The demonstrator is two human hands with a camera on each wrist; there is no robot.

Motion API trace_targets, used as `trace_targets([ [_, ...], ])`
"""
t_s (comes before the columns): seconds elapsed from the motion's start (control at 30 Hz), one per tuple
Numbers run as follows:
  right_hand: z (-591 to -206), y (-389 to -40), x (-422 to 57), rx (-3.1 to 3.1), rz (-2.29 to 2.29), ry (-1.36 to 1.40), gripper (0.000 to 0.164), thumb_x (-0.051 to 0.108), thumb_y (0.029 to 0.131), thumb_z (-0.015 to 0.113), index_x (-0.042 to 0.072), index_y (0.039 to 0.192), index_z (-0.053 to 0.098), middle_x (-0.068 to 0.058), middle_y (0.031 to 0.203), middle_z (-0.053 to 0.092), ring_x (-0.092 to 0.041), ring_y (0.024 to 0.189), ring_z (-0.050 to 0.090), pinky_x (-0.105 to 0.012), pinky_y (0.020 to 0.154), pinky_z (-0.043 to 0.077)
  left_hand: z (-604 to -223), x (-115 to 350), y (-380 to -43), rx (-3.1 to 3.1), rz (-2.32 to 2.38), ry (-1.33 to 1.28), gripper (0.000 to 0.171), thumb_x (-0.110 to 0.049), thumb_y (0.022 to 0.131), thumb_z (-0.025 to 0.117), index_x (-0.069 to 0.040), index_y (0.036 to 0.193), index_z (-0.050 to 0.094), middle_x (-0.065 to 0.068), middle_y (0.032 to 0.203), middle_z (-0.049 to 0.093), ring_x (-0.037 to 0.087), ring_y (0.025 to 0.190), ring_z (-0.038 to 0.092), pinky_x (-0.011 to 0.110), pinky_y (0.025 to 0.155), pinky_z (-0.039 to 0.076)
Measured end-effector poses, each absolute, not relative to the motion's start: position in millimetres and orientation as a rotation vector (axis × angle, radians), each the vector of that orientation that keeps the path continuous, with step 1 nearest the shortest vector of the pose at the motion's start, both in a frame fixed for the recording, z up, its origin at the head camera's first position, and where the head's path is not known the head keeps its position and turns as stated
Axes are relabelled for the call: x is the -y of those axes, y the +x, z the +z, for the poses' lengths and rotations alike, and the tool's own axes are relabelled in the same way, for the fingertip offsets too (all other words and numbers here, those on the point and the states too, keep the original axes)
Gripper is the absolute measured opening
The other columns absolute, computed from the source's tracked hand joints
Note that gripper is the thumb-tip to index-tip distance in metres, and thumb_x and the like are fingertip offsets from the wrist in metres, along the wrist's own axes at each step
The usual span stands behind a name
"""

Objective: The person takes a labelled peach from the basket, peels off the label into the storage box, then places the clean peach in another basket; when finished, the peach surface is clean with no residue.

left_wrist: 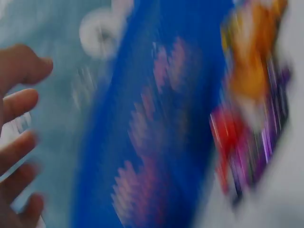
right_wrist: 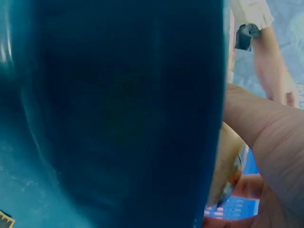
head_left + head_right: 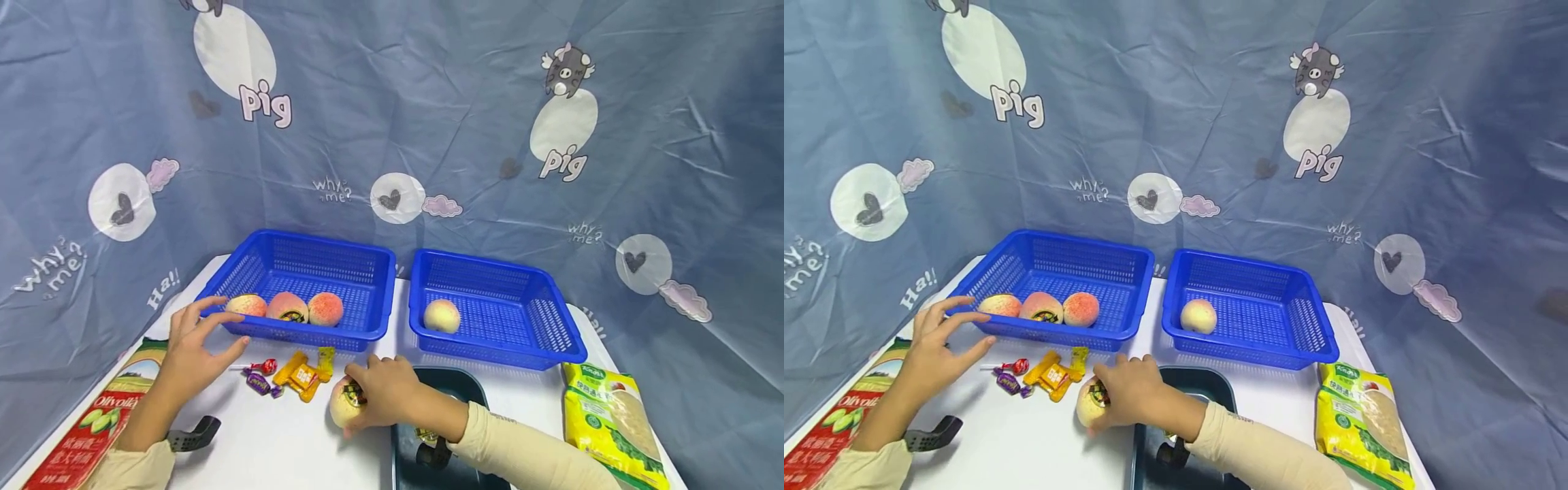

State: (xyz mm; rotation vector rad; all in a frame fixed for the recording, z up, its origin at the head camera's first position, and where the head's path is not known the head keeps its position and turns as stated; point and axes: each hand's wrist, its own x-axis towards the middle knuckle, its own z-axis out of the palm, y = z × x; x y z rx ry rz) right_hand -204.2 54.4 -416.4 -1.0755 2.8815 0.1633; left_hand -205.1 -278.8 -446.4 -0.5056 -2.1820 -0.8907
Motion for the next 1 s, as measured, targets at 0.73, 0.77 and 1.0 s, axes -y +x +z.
trace_targets([
  [0.73,-416.0,-214.5,-91.5,-2.768,-0.695,-1.214,0.007,0.016,0.090,0.078,0.017,0.088,0.071,0.016,0.077,0.064,0.005,0.070,0.056,-0.022,0.067,0.047,-501.3,140.7,-181.7,2.522,-1.330,-1.038,0.080,-0.024,0.072,0.093,-0.021,0.139,0.049,-0.008,0.135,0.054,0.016,0.116,0.055,0.037,0.091,0.052],
  [0.77,-416.4,-214.8,-91.4,-2.763,-0.728,-1.183,0.008,0.015,0.090,0.078,0.017,0.086,0.070,0.017,0.075,0.063,0.005,0.068,0.055,-0.021,0.066,0.047,-501.5,140.3,-182.1,2.519,-1.344,-1.034,0.080,-0.024,0.072,0.093,-0.021,0.139,0.049,-0.007,0.135,0.055,0.017,0.115,0.055,0.036,0.089,0.052],
  [1.0,-421.5,-218.1,-91.8,-2.633,-0.951,-0.996,0.016,0.012,0.091,0.076,0.016,0.079,0.067,0.014,0.066,0.058,0.000,0.057,0.051,-0.020,0.052,0.043,-502.5,139.2,-180.4,2.529,-1.377,-0.995,0.080,-0.025,0.071,0.093,-0.023,0.138,0.050,-0.008,0.133,0.055,0.016,0.111,0.053,0.030,0.080,0.052],
])
